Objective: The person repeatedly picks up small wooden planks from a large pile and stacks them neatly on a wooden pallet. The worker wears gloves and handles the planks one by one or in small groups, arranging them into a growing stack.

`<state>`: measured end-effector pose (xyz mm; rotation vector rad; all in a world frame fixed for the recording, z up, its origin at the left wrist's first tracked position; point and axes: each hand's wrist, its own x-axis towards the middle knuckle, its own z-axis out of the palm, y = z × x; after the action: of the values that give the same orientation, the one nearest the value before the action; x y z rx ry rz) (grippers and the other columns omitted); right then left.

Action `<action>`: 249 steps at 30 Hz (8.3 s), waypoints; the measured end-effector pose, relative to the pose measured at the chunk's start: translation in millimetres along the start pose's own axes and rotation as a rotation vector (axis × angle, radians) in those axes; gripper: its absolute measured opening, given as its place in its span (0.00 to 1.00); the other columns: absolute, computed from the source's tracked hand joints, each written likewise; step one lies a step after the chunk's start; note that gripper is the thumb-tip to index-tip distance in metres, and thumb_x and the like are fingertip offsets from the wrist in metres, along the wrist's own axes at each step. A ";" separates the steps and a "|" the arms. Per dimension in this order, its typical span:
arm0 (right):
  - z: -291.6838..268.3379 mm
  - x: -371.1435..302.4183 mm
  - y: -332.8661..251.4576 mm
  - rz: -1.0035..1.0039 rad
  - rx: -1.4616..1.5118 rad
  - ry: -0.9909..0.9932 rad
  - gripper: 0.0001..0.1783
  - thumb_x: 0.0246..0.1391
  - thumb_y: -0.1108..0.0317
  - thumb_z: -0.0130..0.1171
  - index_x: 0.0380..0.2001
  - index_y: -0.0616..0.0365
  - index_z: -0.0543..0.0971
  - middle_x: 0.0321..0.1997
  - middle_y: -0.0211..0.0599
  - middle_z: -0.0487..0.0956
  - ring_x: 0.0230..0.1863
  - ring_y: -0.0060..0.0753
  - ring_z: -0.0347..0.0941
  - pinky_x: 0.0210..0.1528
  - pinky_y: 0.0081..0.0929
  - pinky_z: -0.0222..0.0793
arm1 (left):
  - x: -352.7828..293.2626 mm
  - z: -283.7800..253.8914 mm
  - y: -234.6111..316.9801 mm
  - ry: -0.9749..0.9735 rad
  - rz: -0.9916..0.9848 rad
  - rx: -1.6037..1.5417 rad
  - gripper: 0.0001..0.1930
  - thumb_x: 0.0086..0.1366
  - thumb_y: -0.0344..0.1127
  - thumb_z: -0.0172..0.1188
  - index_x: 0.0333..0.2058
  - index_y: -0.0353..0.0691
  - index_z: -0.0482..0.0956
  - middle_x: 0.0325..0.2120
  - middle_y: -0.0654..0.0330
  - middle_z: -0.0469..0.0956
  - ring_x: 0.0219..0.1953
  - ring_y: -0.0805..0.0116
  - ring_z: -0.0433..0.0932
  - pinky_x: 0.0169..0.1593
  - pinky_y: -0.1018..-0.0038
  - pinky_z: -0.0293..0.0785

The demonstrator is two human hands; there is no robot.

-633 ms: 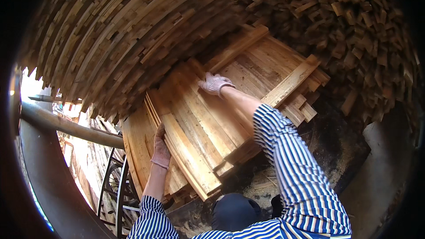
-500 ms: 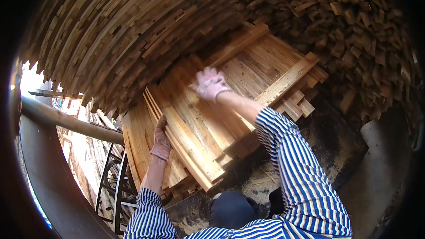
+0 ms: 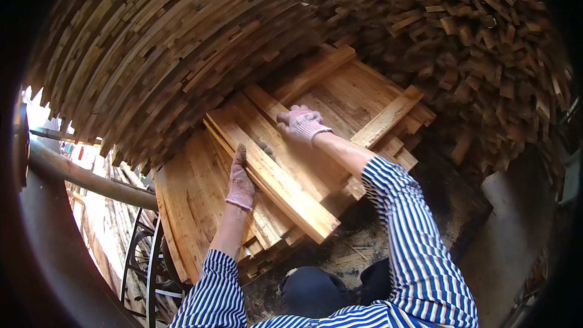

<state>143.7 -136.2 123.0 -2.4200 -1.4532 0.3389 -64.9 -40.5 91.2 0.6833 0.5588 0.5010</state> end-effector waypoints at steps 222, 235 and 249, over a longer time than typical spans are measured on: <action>-171.1 27.0 108.4 0.424 0.661 -0.245 0.50 0.63 0.42 0.50 0.76 0.58 0.44 0.80 0.56 0.46 0.78 0.62 0.48 0.77 0.53 0.45 | 147.6 177.0 85.9 -0.282 -0.777 2.000 0.59 0.48 0.58 0.76 0.69 0.27 0.57 0.68 0.36 0.61 0.73 0.48 0.56 0.73 0.65 0.55; -643.2 -268.4 217.2 0.847 -0.195 1.001 0.38 0.60 0.56 0.60 0.70 0.55 0.62 0.70 0.52 0.66 0.70 0.45 0.63 0.72 0.42 0.59 | 96.3 577.9 107.6 -0.534 -0.536 0.971 0.28 0.70 0.40 0.64 0.63 0.33 0.71 0.60 0.51 0.74 0.60 0.63 0.73 0.65 0.70 0.67; -725.0 -264.7 285.8 1.290 0.251 0.903 0.41 0.60 0.60 0.61 0.70 0.62 0.55 0.67 0.63 0.60 0.58 0.59 0.73 0.58 0.40 0.74 | 17.5 1084.6 -34.8 -0.863 -0.176 1.685 0.59 0.49 0.64 0.76 0.67 0.30 0.57 0.47 0.46 0.81 0.46 0.56 0.83 0.47 0.63 0.83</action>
<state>507.6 -592.9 702.9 -2.3787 0.5420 -0.3019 634.1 -534.6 758.6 2.2607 0.0769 -0.6106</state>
